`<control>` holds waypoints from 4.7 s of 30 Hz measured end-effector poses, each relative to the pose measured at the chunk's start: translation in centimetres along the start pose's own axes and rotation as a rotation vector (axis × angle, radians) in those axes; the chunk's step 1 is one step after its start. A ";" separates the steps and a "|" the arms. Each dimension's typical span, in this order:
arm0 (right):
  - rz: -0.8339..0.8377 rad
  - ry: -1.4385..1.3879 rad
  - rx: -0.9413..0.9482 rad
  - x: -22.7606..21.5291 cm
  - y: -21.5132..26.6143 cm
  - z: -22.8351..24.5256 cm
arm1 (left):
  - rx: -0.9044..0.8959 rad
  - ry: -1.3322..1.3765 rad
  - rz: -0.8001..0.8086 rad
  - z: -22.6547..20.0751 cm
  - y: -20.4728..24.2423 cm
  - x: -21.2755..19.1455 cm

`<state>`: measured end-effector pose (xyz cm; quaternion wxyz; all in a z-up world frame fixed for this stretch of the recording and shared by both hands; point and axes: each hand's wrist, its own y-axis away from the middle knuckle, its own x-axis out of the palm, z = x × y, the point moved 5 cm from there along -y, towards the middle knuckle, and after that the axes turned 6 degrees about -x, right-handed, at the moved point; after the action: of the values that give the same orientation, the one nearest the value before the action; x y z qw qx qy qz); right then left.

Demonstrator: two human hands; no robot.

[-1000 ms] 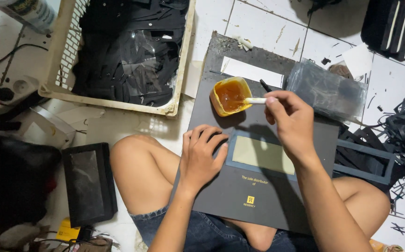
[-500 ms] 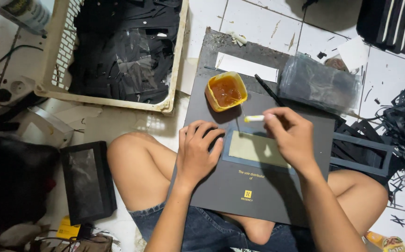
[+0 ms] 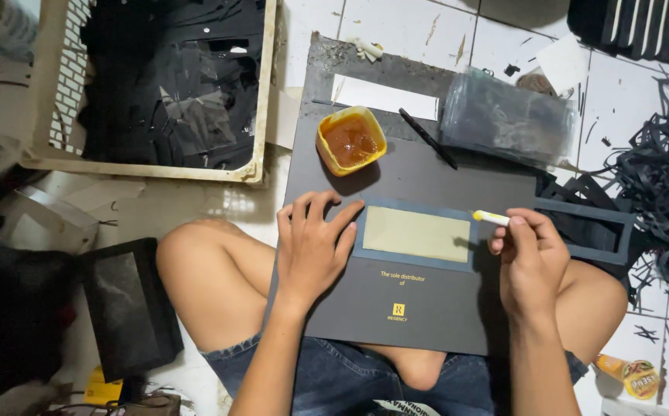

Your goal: The person sits on the floor with a board on their lap and rubs a white stick, dipped into a bowl of amber liquid, along the edge of a rectangular frame recess. They then fit a cream-colored panel into the frame recess, press it in place, and later pick up and fan through a stack of dark frame parts.

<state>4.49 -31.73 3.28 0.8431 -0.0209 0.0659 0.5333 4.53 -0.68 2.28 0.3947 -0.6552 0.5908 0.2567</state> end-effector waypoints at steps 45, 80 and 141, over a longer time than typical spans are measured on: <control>0.033 0.780 -0.783 6.7 4.7 0.8 | -0.009 -0.060 -0.029 0.1 -0.3 0.7; 0.076 0.639 -0.771 13.6 6.8 0.4 | 0.014 0.033 -0.094 -0.1 -0.4 0.4; 0.156 0.627 -0.833 15.5 7.2 2.1 | 0.071 -0.027 -0.075 0.0 -0.1 0.9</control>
<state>4.72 -14.47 3.56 0.6610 -0.5078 0.0989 0.5435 4.81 -1.19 1.58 0.4351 -0.6588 0.5693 0.2293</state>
